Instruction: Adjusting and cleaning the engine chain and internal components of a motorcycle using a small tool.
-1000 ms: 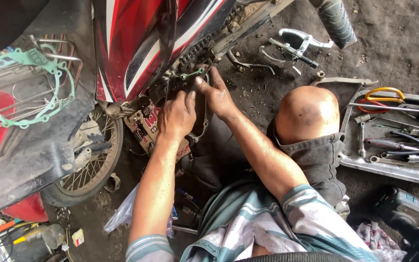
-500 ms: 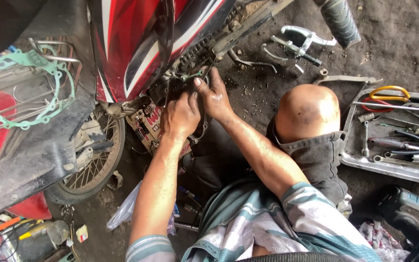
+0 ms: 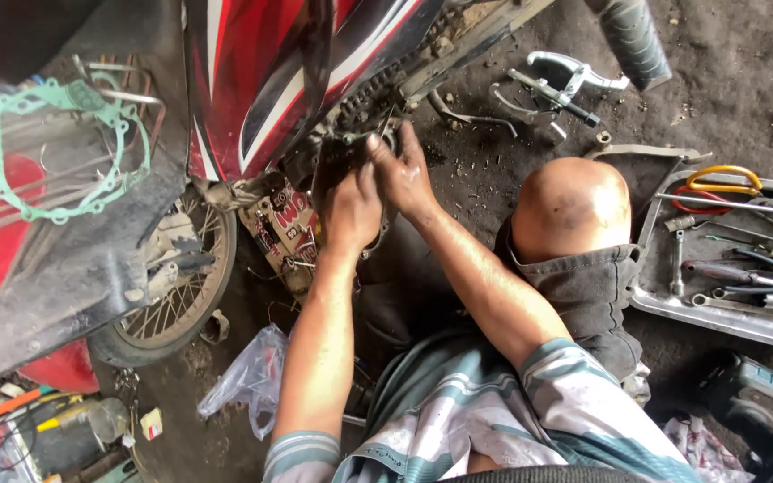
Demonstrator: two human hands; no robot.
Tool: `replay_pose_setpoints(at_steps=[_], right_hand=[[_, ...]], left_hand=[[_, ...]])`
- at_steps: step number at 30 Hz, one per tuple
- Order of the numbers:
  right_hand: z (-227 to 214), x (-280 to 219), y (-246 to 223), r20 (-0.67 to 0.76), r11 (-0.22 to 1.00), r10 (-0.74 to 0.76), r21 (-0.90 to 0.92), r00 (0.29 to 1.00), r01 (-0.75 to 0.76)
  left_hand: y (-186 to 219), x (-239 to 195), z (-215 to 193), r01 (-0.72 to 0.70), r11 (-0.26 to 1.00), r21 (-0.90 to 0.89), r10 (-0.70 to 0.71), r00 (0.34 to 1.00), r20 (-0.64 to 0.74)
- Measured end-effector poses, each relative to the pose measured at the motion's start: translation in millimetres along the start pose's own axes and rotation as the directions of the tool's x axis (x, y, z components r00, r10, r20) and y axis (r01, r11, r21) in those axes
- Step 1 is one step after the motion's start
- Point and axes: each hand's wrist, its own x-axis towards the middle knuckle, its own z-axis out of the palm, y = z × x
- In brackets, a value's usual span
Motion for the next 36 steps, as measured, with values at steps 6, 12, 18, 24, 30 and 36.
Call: replay_pose_setpoints(at_steps=[6, 12, 18, 24, 30, 36], right_hand=[[11.3, -0.1, -9.8, 0.102, 0.997, -0.018, 0.072, 0.995, 0.011], [7.6, 4.6, 13.6, 0.117, 0.997, -0.075, 0.033, 0.990, 0.072], [15.3, 5.7, 6.7, 0.038, 0.992, -0.124, 0.002, 0.992, 0.124], [28.2, -1.1, -26.7, -0.076, 0.992, -0.121, -0.035, 0.990, 0.118], [26.2, -2.2, -14.0, -0.042, 0.989, -0.150, 0.002, 0.988, 0.150], [3.3, -3.7, -25.3, 0.129, 0.999, -0.034, 0.022, 0.991, 0.031]], left_hand=[[-21.9, 8.9, -11.3, -0.185, 0.969, 0.163, 0.185, 0.983, 0.015], [-19.1, 13.7, -17.9, -0.142, 0.969, 0.201, 0.121, 0.986, 0.116], [-25.5, 16.5, 3.5, -0.059, 0.967, 0.247, 0.054, 0.998, 0.030], [23.0, -13.3, -16.0, 0.088, 0.967, 0.240, -0.092, 0.996, 0.005], [23.0, -16.2, -13.5, 0.074, 0.985, -0.156, -0.088, 0.992, -0.087], [-46.2, 13.7, -3.1, -0.220, 0.975, -0.023, 0.216, 0.969, -0.123]])
